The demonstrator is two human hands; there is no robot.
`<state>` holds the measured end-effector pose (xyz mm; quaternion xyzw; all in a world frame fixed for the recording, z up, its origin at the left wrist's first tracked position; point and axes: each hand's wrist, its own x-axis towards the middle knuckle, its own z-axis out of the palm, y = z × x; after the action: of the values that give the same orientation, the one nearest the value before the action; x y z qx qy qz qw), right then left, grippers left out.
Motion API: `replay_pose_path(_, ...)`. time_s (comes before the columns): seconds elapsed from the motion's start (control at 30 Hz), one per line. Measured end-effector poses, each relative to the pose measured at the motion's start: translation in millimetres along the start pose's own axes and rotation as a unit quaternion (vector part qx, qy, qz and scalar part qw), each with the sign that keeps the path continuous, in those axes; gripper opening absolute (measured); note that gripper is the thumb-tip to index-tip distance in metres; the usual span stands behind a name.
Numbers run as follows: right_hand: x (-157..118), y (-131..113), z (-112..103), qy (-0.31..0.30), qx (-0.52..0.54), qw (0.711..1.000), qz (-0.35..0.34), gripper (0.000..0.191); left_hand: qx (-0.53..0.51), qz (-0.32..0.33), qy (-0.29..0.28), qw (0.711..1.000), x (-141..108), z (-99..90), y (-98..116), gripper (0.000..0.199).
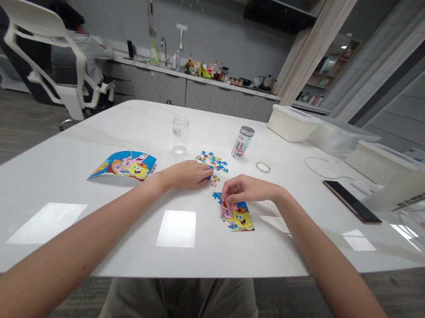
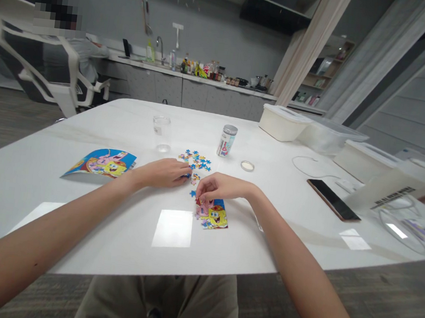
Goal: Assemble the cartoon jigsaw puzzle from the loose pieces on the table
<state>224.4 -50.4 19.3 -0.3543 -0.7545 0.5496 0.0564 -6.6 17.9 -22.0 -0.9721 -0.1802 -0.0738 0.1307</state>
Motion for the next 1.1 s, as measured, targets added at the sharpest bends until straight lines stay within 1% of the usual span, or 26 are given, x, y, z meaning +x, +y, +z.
replay_pose_path(0.2,-1.5,-0.7,-0.6,-0.014,-0.011,1.0,-0.008,0.013,0.002,-0.004,-0.018,1.0,0.5,-3.7,1.7,0.02)
replay_pose_path(0.37,-1.0,-3.1,0.7,-0.004,-0.035,0.999,-0.005,0.016,-0.004,-0.002,-0.011,1.0,0.4,-3.5,2.0,0.02)
replay_pose_path(0.67,1.4,-0.1,4.1,-0.029,-0.04,0.999,-0.02,0.015,-0.006,-0.005,-0.009,1.0,-0.3,-0.7,1.3,0.022)
replay_pose_path(0.83,2.4,-3.5,6.8,-0.027,-0.079,0.997,-0.007,0.017,-0.003,-0.009,-0.013,1.0,-0.4,-2.4,2.3,0.022)
replay_pose_path(1.1,4.5,-2.0,8.7,-0.038,-0.071,0.997,-0.007,0.017,-0.01,-0.008,-0.013,1.0,0.1,-0.2,1.7,0.021)
